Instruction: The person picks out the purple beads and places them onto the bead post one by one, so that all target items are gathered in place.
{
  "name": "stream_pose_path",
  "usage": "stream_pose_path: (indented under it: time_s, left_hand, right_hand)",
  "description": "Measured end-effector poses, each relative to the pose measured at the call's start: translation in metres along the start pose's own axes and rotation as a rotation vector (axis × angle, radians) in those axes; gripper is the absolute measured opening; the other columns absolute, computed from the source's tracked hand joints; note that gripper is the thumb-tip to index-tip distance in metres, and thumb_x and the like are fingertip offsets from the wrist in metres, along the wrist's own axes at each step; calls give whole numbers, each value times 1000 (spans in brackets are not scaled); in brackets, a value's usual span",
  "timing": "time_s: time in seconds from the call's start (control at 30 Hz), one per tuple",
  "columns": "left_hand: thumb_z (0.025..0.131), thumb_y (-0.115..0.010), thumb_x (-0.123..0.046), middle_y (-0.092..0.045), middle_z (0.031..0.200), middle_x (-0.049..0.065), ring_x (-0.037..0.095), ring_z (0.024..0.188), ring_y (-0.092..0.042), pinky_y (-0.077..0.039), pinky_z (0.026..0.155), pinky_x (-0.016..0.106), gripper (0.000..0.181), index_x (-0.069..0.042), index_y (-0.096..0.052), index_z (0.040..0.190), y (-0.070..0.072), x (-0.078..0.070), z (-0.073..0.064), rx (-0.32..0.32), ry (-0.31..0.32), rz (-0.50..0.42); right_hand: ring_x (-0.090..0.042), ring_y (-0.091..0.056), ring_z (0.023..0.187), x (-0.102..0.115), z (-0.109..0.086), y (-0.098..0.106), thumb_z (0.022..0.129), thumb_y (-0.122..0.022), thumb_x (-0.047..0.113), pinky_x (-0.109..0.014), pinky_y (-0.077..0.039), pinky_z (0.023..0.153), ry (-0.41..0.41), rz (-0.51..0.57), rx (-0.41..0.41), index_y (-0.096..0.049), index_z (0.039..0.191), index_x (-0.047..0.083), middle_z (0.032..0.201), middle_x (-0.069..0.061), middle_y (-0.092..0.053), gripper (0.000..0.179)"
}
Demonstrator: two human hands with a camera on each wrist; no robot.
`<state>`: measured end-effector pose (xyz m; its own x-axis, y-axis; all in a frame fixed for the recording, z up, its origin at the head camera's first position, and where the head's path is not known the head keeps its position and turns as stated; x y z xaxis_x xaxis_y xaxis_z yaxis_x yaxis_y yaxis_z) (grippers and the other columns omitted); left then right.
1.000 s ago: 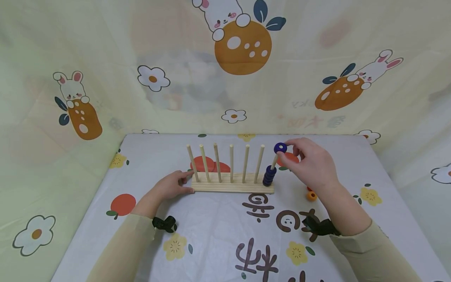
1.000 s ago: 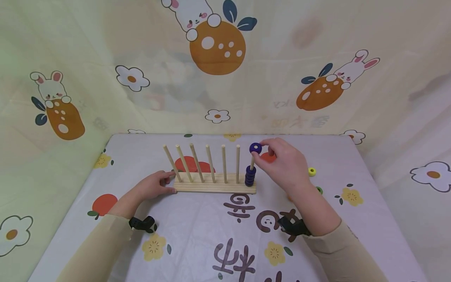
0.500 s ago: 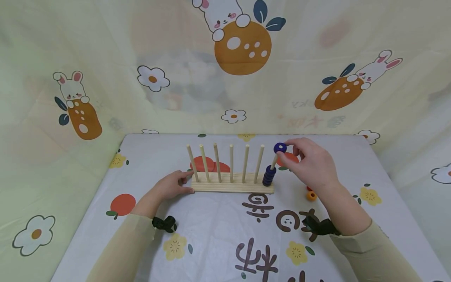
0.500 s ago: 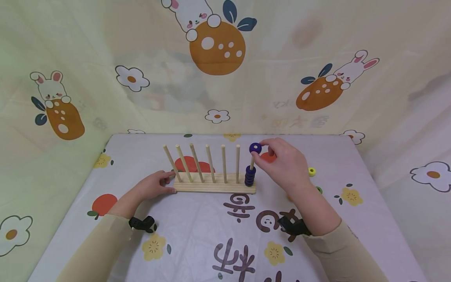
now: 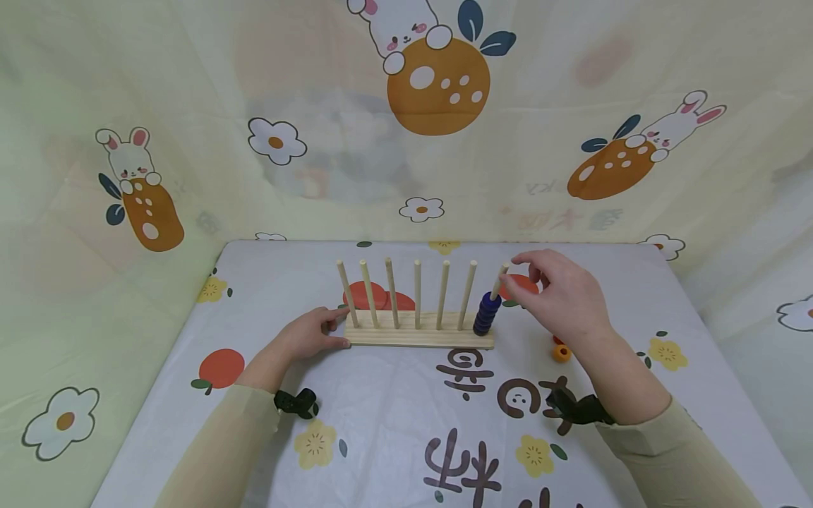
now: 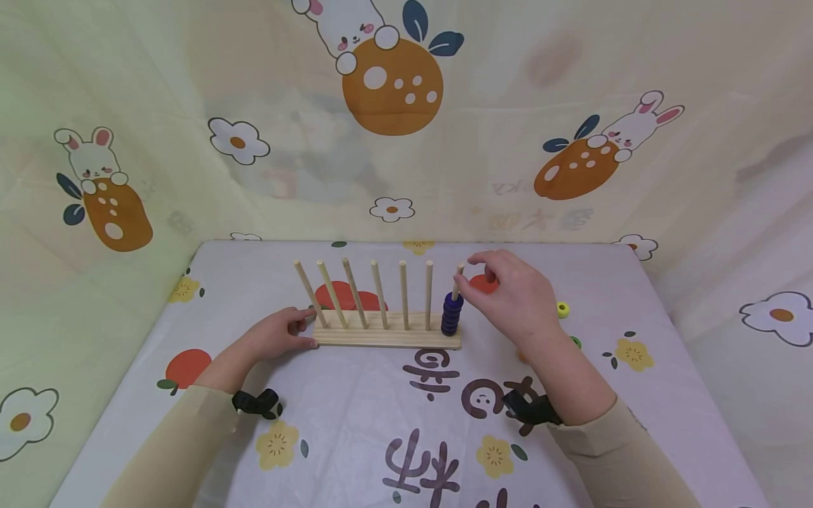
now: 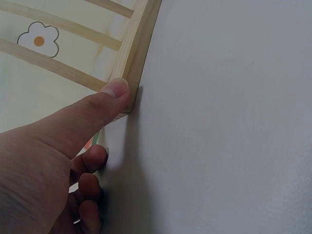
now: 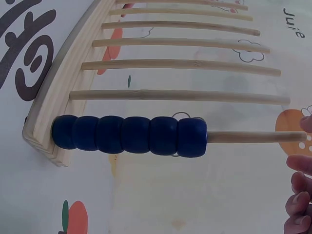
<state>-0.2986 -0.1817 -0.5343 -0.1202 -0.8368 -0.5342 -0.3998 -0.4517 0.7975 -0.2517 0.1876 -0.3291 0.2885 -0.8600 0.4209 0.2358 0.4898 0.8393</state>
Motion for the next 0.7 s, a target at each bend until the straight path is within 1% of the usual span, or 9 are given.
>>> stream_pose_path:
  time_s: [0.33, 0.43, 0.7]
  left_hand:
    - [81, -81, -41, -50, 94, 1, 17, 84, -46, -38, 72, 34, 77, -23, -48, 149, -1, 2, 1, -2, 6, -8]
    - [81, -81, -42, -51, 94, 1, 17, 85, -47, -38, 72, 34, 78, -25, -48, 149, -1, 3, 1, -6, 14, -10]
    - [81, -82, -41, -51, 93, 2, 18, 85, -47, -38, 72, 34, 78, -25, -48, 149, -2, 4, 2, -3, 19, -10]
  right_hand:
    - [-22, -50, 78, -6, 0, -3, 93, -68, 34, -36, -42, 63, -8, 11, 19, -68, 119, 10, 83, -4, -57, 36]
    - [-23, -49, 78, -11, 1, -4, 93, -68, 34, -36, -42, 63, -15, 5, 28, -67, 119, 11, 84, -5, -58, 35]
    - [-22, -47, 77, -28, -2, -5, 93, -68, 38, -35, -39, 60, -25, -8, 41, -68, 118, 11, 83, -4, -54, 37]
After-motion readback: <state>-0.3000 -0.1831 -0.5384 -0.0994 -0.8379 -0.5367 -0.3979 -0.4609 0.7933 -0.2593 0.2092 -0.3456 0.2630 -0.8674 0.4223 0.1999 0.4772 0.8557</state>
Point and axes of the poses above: each hand's wrist, its own z-axis towards the middle knuckle, its own y-axis out of the back of the hand, x = y × z, the point moved 10 cm from there along z, towards the middle knuckle
